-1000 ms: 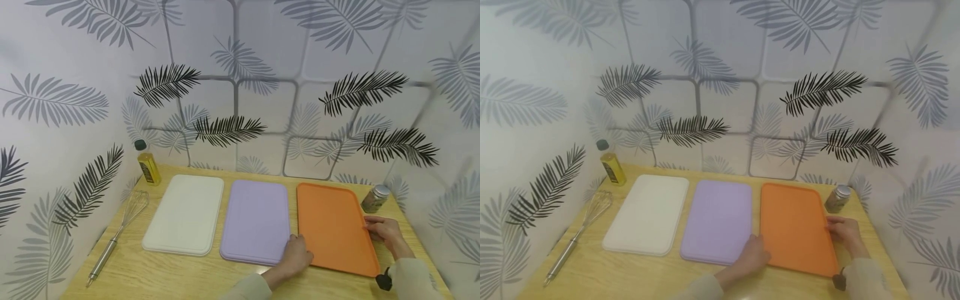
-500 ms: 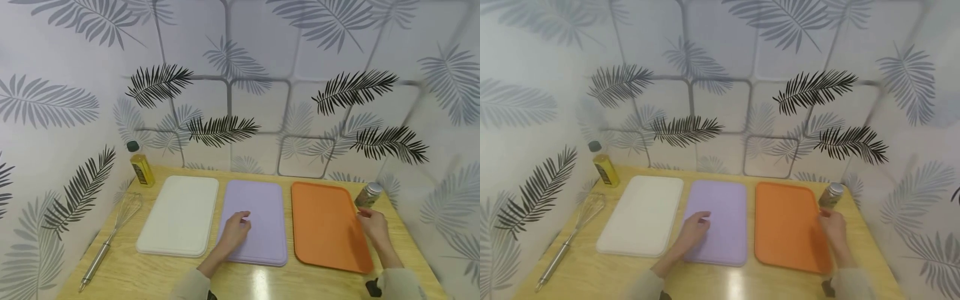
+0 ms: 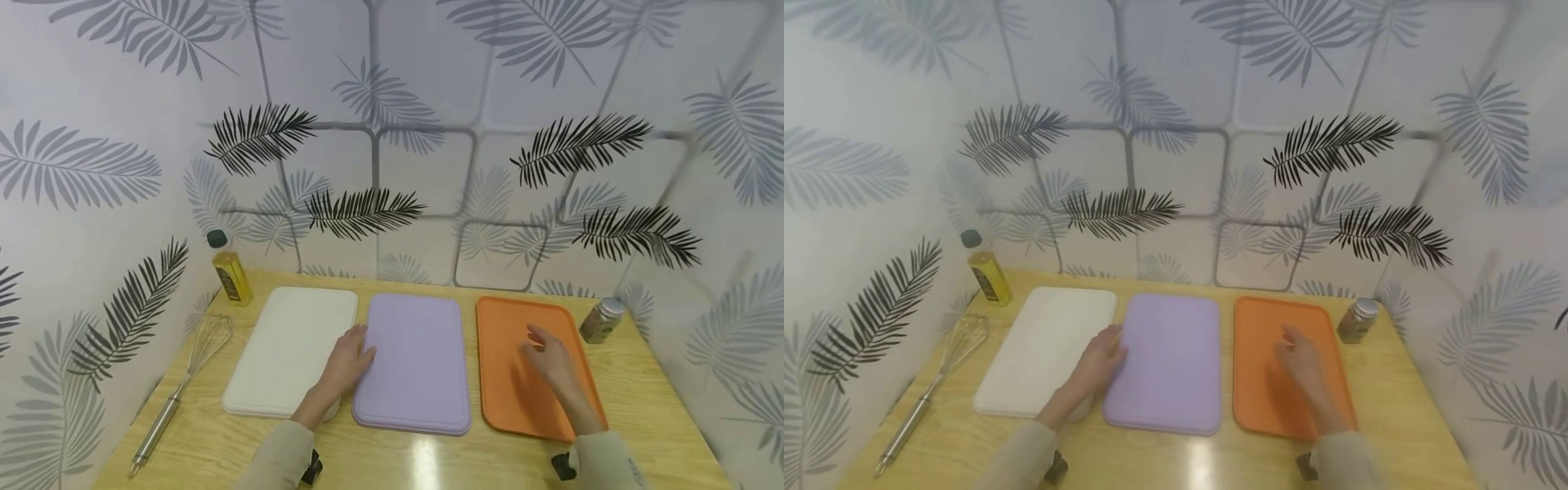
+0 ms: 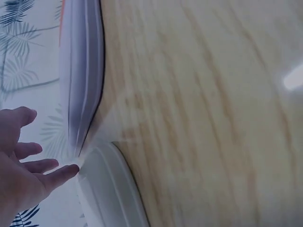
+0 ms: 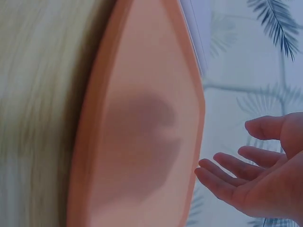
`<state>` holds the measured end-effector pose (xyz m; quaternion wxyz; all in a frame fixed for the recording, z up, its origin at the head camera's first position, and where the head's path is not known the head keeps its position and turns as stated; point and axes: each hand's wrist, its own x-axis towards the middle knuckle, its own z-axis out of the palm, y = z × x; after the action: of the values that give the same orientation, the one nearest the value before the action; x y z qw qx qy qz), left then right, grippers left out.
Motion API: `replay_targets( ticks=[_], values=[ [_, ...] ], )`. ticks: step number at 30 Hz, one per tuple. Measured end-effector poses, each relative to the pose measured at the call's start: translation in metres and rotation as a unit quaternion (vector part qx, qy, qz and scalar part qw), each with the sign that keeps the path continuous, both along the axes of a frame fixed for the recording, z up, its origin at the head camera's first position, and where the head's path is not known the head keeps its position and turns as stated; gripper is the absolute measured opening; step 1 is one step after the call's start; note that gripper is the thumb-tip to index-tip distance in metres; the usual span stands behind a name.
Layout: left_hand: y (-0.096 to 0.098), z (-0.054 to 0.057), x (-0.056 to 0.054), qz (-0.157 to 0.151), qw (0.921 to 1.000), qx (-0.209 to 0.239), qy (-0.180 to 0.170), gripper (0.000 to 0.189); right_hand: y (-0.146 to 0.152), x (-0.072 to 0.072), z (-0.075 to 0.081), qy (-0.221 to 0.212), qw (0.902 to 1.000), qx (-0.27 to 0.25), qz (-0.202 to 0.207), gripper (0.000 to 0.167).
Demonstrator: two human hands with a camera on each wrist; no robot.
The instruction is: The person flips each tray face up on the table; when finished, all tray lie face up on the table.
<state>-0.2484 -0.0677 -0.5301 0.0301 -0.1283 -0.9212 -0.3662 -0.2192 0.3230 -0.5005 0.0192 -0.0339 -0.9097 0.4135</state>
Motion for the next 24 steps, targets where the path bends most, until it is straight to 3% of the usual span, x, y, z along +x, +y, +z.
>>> replay_targets(
  ticks=[6,10,16,24],
  values=[
    [0.001,-0.007,-0.004,-0.050,0.9929,-0.103,0.033,0.062,-0.041,-0.008,-0.010,0.012,0.9996,0.014,0.023,0.052],
    [0.003,-0.010,-0.007,-0.078,0.9855,-0.145,0.040,0.069,-0.069,-0.015,-0.016,0.015,0.9982,0.046,0.037,0.056],
    [0.006,-0.013,-0.010,-0.087,0.9813,-0.168,0.031,0.073,-0.104,-0.019,-0.020,0.042,0.9912,0.099,0.078,0.062],
    [0.010,-0.011,-0.012,-0.095,0.9817,-0.163,0.025,0.074,-0.124,-0.018,-0.031,0.081,0.9821,0.157,0.066,0.058]
  ],
)
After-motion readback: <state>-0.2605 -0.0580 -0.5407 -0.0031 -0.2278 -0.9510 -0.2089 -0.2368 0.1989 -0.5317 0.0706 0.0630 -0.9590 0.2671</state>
